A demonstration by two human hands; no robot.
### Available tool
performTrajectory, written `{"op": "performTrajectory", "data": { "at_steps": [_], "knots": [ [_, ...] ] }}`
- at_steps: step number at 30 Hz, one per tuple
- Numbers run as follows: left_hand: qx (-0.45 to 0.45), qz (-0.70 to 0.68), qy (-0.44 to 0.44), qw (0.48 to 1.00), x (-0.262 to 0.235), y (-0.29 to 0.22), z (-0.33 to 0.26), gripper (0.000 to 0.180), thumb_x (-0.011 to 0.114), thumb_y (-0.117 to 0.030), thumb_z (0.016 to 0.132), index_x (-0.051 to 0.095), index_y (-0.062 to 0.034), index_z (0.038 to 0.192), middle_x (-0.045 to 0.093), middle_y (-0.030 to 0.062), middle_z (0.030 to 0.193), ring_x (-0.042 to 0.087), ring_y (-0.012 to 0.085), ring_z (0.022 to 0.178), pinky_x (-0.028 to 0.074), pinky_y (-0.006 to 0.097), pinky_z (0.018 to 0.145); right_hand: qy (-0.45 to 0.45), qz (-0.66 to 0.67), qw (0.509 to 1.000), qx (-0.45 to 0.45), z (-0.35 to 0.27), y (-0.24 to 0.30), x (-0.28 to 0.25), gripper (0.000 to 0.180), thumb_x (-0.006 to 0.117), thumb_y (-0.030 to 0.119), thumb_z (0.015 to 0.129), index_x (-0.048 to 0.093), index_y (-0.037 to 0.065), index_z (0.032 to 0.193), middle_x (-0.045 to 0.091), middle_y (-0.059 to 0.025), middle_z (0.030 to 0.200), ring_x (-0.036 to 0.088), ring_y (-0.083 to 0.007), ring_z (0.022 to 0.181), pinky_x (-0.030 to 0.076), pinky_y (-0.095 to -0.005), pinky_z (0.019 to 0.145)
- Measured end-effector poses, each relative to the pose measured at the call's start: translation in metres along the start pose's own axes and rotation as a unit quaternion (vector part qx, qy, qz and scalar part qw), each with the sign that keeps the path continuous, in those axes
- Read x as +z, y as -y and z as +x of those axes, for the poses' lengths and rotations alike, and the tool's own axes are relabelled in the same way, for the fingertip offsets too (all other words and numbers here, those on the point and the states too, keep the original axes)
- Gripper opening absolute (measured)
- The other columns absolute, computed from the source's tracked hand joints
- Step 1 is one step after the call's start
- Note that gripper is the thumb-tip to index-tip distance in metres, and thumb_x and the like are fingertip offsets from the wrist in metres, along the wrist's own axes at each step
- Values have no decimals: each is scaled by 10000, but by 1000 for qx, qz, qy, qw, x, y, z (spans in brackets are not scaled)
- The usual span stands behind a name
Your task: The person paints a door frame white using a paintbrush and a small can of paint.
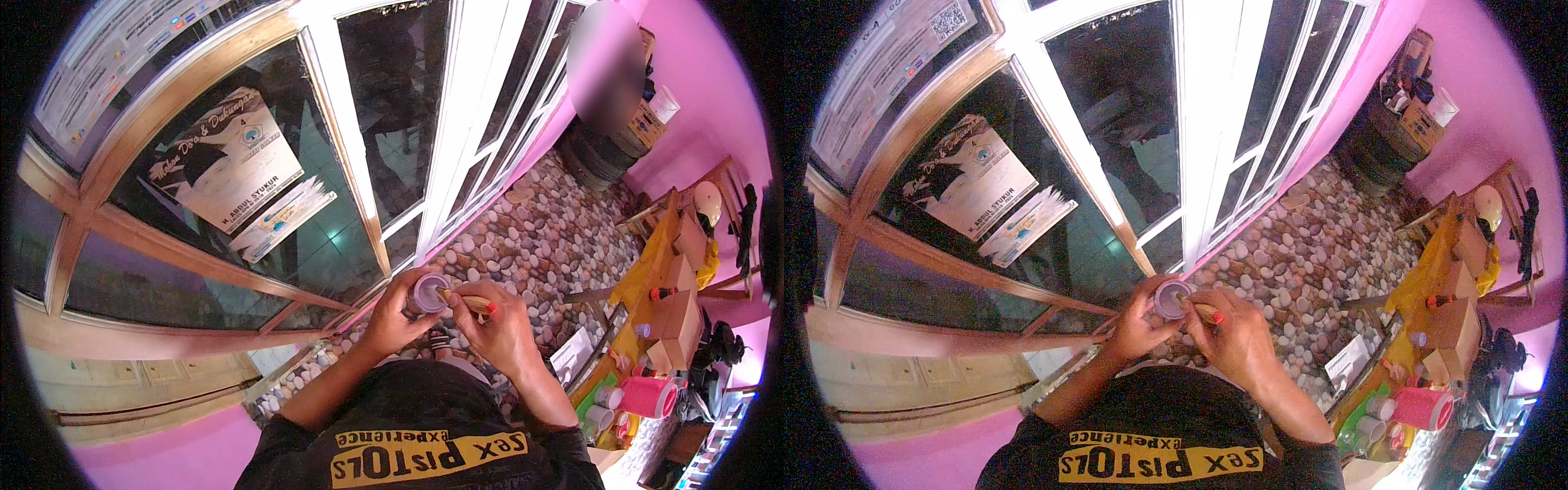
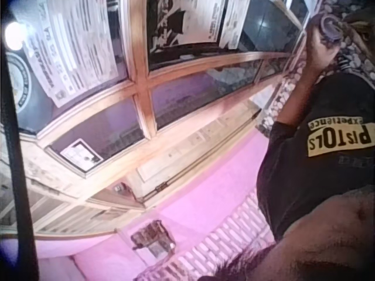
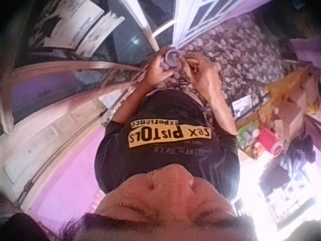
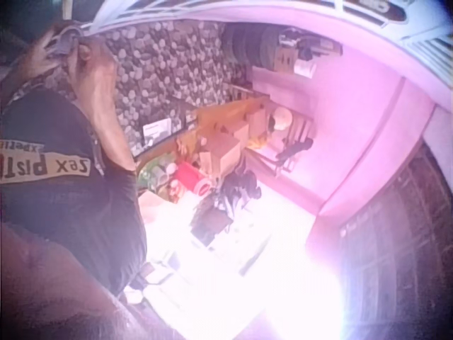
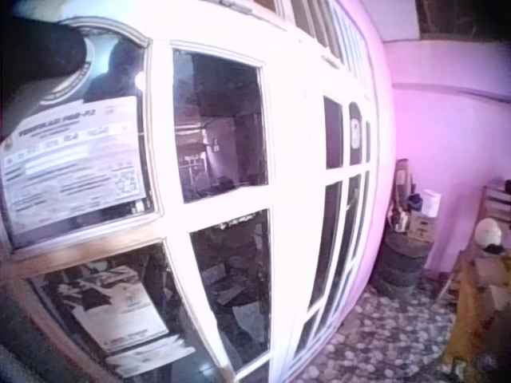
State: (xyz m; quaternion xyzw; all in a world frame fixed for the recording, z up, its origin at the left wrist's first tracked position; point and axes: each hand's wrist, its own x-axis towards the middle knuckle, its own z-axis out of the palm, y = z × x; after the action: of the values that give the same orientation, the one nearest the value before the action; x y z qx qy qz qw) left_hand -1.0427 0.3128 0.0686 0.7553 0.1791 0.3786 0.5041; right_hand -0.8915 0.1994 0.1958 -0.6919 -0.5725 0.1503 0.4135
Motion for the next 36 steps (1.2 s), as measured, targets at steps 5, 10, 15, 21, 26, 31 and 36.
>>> {"op": "performTrajectory", "data": {
  "at_steps": [5,10,15,21,26,31,36],
  "knots": [
    [2,21,-4,1000,-2,-6,1,727,883,-61,755,525,-37,1388,618,152,1334,607,304,1260,477,402,1055,2,2,1000,4,0,-1,0,129,752,88,890,710,21,993,727,-162,949,721,-366,783,583,-421,686],
    [-15,23,-9,1000,-3,0,-2,732,887,-79,763,523,-25,1395,618,163,1339,608,307,1261,478,403,1053,-11,28,999,34,0,10,-8,130,749,108,917,729,3,990,740,-166,950,745,-290,764,587,-365,689],
    [-14,52,-3,999,-5,-5,5,729,883,-67,775,517,-14,1403,611,143,1364,613,259,1240,477,399,1070,-59,148,981,114,-13,-20,-2,184,676,141,1005,693,-33,1062,722,-78,837,679,-116,731,552,-270,645],
    [-46,29,-11,998,-7,-7,5,722,888,-79,766,537,1,1391,629,143,1342,617,253,1236,476,388,1064,-108,314,922,199,-17,-36,8,220,647,189,1028,675,-26,1072,707,-85,806,643,-120,643,523,-263,577],
    [-68,17,-15,997,-7,-5,0,706,881,-63,770,542,0,1386,627,135,1330,610,238,1241,478,385,1062,-107,387,885,235,-18,-58,16,192,632,189,1024,653,-1,1044,703,-108,792,660,-165,614,507,-279,548],
    [-106,-37,-35,993,-5,7,-11,704,845,-26,811,495,-9,1421,612,119,1347,597,217,1263,482,367,1073,-98,524,773,344,-16,-70,23,159,597,196,1028,630,40,1036,690,-102,774,656,-195,595,504,-300,539],
    [-104,1,-71,992,-9,11,-15,693,861,-42,794,517,15,1392,647,153,1304,646,235,1192,508,371,1020,-77,599,715,353,-15,-84,32,179,596,228,1028,638,54,1029,695,-92,797,658,-199,639,516,-312,578]
  ]
}}
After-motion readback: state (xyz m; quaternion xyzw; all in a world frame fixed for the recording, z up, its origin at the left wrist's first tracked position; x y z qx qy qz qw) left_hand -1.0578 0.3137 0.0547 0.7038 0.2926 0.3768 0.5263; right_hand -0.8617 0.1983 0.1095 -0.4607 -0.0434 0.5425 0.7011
